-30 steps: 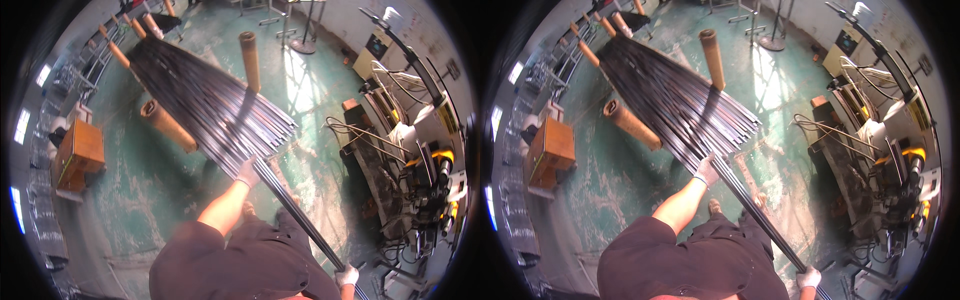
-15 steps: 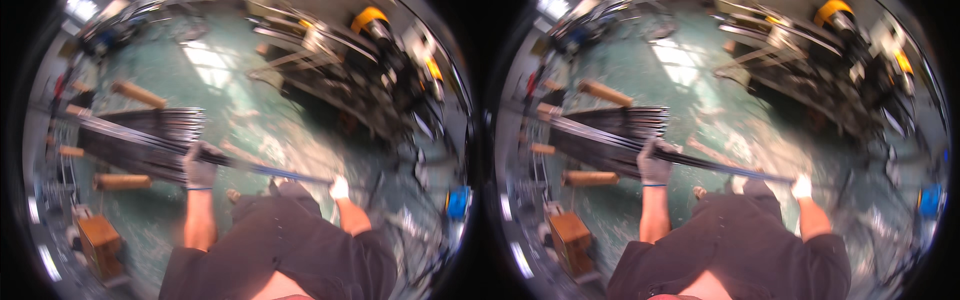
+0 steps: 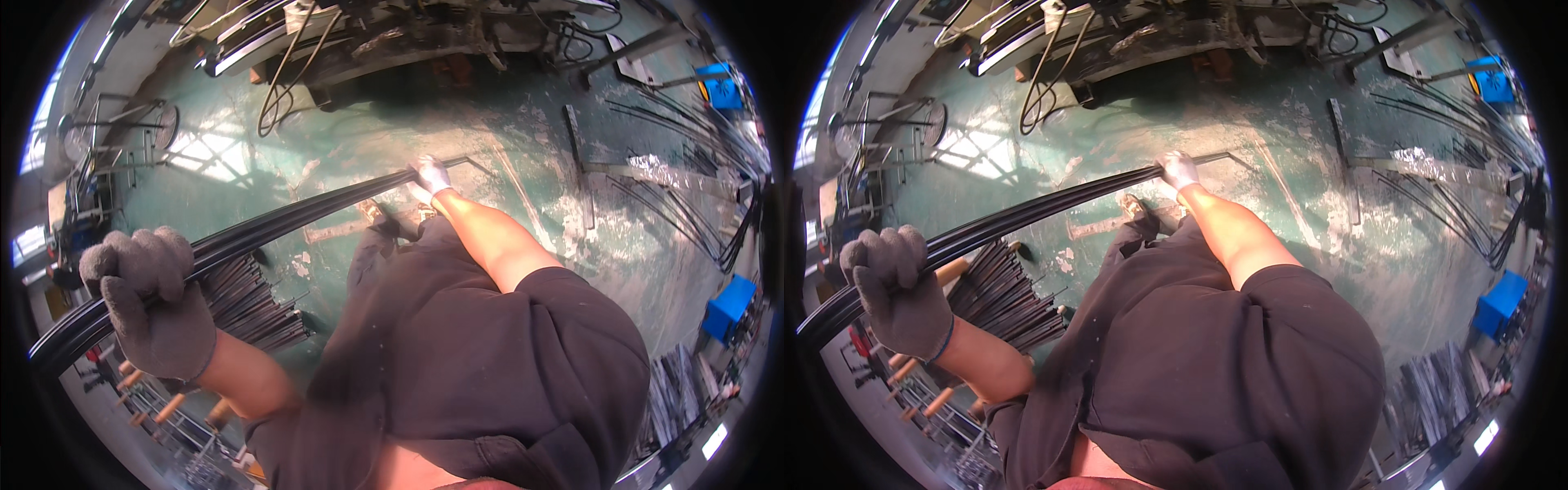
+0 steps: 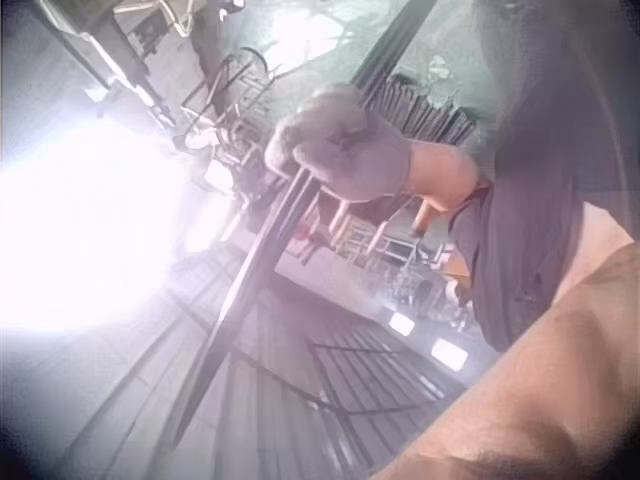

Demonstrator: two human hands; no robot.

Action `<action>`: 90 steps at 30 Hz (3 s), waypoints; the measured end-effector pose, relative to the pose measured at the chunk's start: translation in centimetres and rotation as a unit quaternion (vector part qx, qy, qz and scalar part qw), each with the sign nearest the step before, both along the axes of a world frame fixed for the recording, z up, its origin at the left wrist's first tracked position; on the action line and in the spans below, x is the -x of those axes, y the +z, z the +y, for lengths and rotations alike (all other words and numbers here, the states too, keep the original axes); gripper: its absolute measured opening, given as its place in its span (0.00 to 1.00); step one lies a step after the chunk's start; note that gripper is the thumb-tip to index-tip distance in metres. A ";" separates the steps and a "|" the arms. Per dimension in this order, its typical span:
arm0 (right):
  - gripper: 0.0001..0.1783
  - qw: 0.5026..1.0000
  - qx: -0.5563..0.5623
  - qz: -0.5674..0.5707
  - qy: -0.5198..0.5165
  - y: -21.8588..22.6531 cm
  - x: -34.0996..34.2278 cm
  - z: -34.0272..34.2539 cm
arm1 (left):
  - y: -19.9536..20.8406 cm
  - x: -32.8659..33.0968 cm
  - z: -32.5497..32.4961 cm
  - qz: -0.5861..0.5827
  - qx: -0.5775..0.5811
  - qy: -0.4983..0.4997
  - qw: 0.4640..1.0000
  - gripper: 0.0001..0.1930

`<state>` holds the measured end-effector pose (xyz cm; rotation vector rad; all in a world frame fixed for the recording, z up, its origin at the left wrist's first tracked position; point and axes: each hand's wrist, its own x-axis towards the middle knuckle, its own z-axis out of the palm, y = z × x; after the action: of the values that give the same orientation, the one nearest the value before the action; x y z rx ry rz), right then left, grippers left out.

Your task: The person repeatedly picks up bundles of long metal rods from the floor, feeds them into a yellow bending machine, and removes the bent rods to place them on a nearby rack. The cycle of loading, bending, and stacking continues throughout the clip.

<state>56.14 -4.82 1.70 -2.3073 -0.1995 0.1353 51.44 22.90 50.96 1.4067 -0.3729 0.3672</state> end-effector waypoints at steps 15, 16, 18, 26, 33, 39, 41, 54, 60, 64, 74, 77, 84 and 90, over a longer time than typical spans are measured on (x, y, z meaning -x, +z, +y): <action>0.07 0.963 0.042 -0.014 -0.264 4.3 -6.2 -3.2 | 8.9 -15.2 10.4 -0.056 0.073 -0.106 0.990 0.07; 0.12 0.953 0.044 -0.006 -0.299 4.0 -6.8 -4.5 | 9.2 -16.6 13.3 -0.035 0.117 -0.125 0.985 0.06; 0.21 0.913 0.031 0.036 -0.406 8.6 -8.2 -5.4 | 9.7 -19.0 21.5 0.018 0.217 -0.170 0.961 0.04; 0.14 0.393 -0.882 -0.010 -0.262 19.9 -18.4 -3.2 | -6.2 -27.9 19.2 0.169 0.349 -0.121 0.914 0.10; 0.09 0.546 -0.753 -0.068 -0.361 24.2 -24.4 -8.4 | -9.2 -31.7 30.4 0.170 0.365 -0.070 0.913 0.22; 0.08 0.576 -0.713 -0.105 -0.386 28.4 -31.6 -11.5 | -14.8 -35.4 31.1 0.197 0.328 -0.015 0.924 0.13; 0.10 0.584 -0.696 -0.097 -0.408 29.6 -33.9 -11.1 | -17.1 -37.2 30.9 0.216 0.300 0.034 0.929 0.10; 0.16 0.846 -0.385 -0.195 -0.313 21.9 -46.5 -12.8 | -24.9 -45.2 26.5 0.358 0.325 0.153 0.862 0.13; 0.21 0.879 -0.262 -0.046 -0.396 25.2 -47.7 -9.6 | -25.6 -46.8 25.1 0.320 0.208 0.113 0.917 0.12; 0.18 0.711 -0.532 0.009 -0.460 27.5 -48.4 -9.9 | -25.5 -47.1 24.7 0.278 0.045 0.098 0.955 0.15; 0.21 0.839 -0.298 -0.236 -0.390 22.2 -48.7 -15.1 | -26.1 -48.6 33.7 0.341 0.386 0.132 0.846 0.06; 0.23 0.709 -0.534 -0.102 -0.450 27.0 -48.1 -11.8 | -22.7 -47.3 30.0 0.331 0.352 0.170 0.859 0.03; 0.21 0.603 -0.635 -0.079 -0.476 29.2 -47.8 -9.8 | -26.8 -48.6 28.3 0.175 -0.038 0.148 0.973 0.09; 0.28 0.700 -0.464 -0.033 -0.543 26.9 -47.7 -3.4 | -19.8 -45.8 20.3 0.325 0.259 0.146 0.898 0.15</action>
<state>103.80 -8.22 28.58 -1.0958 0.8854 -0.5415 97.25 43.17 31.15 0.9747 0.4675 0.1941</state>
